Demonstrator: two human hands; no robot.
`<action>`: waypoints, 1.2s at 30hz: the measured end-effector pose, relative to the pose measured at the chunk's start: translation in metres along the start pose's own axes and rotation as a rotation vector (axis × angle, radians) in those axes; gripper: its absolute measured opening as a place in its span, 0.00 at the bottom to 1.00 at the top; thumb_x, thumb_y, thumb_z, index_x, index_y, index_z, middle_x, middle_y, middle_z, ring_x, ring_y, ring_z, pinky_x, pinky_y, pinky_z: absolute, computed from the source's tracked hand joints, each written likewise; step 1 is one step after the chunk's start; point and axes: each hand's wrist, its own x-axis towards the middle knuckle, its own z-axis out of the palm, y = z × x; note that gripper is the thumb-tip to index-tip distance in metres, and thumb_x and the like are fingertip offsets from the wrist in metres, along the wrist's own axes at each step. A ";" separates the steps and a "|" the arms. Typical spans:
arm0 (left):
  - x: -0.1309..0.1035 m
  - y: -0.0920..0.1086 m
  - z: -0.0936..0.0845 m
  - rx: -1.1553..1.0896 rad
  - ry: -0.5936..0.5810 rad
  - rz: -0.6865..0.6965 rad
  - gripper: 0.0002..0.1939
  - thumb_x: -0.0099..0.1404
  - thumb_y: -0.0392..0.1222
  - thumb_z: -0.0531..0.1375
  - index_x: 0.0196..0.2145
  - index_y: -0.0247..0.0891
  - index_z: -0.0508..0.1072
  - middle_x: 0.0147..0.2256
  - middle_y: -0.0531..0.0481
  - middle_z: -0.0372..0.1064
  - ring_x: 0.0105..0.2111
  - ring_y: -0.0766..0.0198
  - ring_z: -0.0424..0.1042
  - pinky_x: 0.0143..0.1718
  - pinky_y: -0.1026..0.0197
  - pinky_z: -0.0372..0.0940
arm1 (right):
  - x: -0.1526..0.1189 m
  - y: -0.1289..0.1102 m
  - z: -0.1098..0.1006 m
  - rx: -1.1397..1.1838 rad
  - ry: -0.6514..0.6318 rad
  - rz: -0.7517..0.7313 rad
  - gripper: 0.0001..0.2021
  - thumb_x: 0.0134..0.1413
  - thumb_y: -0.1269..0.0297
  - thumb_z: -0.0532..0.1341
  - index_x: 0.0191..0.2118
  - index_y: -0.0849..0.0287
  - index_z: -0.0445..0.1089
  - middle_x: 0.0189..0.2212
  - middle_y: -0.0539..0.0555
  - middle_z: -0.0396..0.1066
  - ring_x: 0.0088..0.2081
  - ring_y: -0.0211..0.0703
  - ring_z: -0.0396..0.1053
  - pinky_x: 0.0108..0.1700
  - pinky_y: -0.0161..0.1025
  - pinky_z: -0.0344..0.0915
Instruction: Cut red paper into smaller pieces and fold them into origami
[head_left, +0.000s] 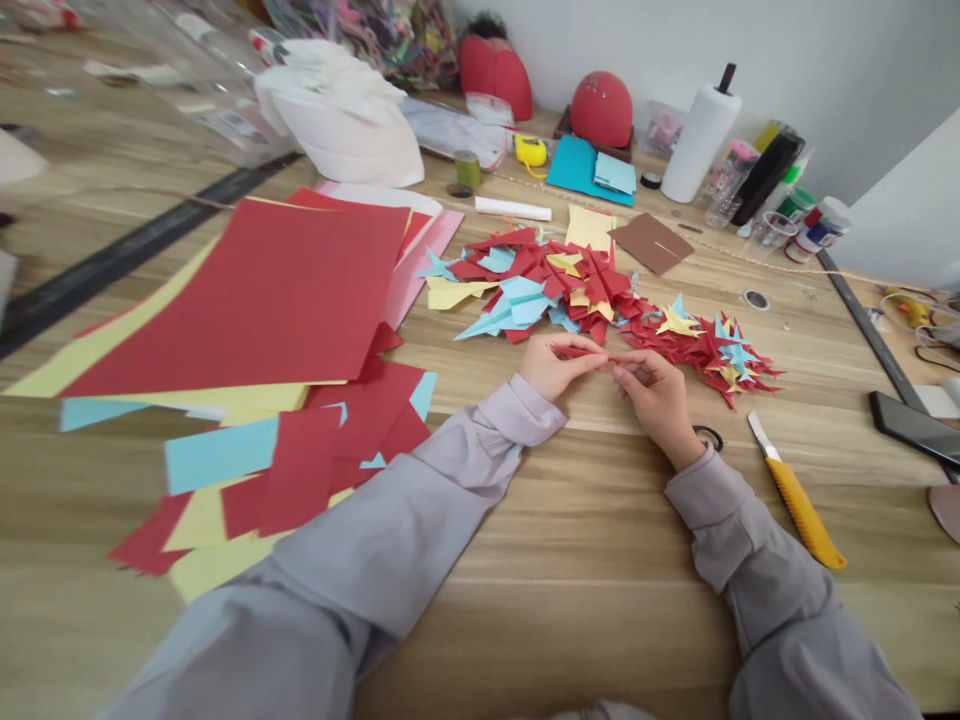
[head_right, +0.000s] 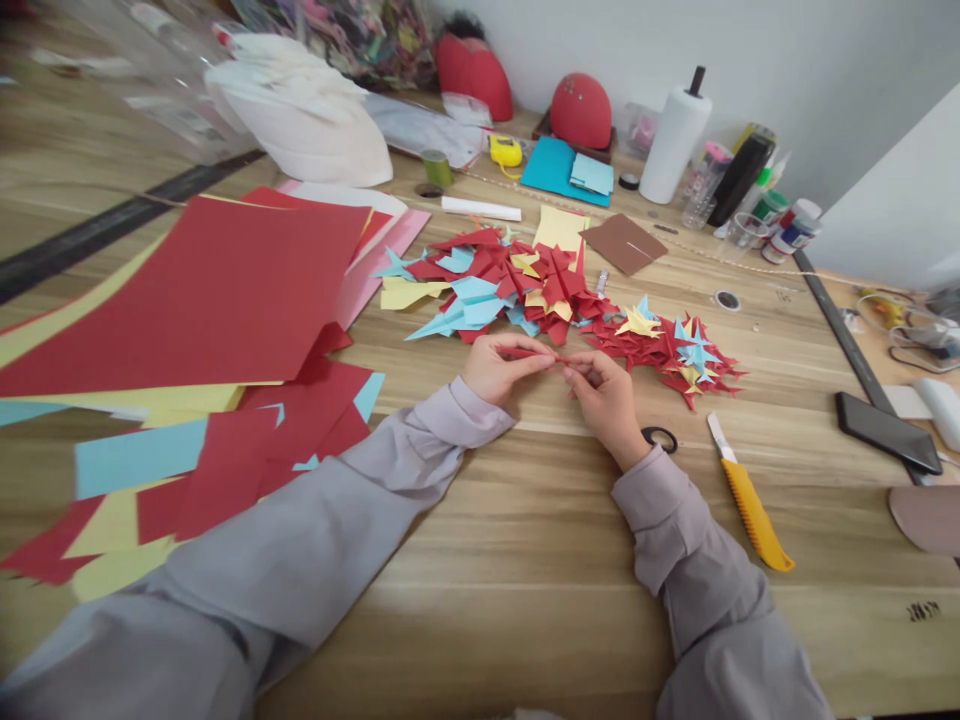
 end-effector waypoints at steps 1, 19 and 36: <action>0.000 -0.001 0.000 -0.032 0.011 -0.012 0.11 0.44 0.45 0.72 0.25 0.37 0.80 0.25 0.49 0.77 0.26 0.63 0.73 0.32 0.61 0.68 | 0.000 0.000 0.000 -0.007 0.006 0.010 0.11 0.48 0.56 0.66 0.35 0.55 0.69 0.22 0.47 0.70 0.21 0.37 0.66 0.26 0.37 0.65; 0.001 -0.005 -0.001 -0.108 0.030 -0.044 0.11 0.42 0.44 0.73 0.24 0.37 0.80 0.27 0.48 0.77 0.30 0.63 0.74 0.37 0.60 0.69 | -0.001 -0.005 -0.001 0.005 -0.055 0.035 0.14 0.48 0.51 0.65 0.27 0.57 0.68 0.20 0.49 0.71 0.21 0.36 0.66 0.26 0.35 0.65; -0.001 0.002 -0.003 0.009 -0.119 0.051 0.07 0.42 0.38 0.72 0.22 0.38 0.79 0.30 0.46 0.79 0.34 0.58 0.77 0.43 0.54 0.71 | -0.001 -0.008 -0.003 0.130 -0.034 0.091 0.17 0.48 0.47 0.66 0.30 0.57 0.71 0.20 0.47 0.69 0.22 0.35 0.65 0.26 0.34 0.62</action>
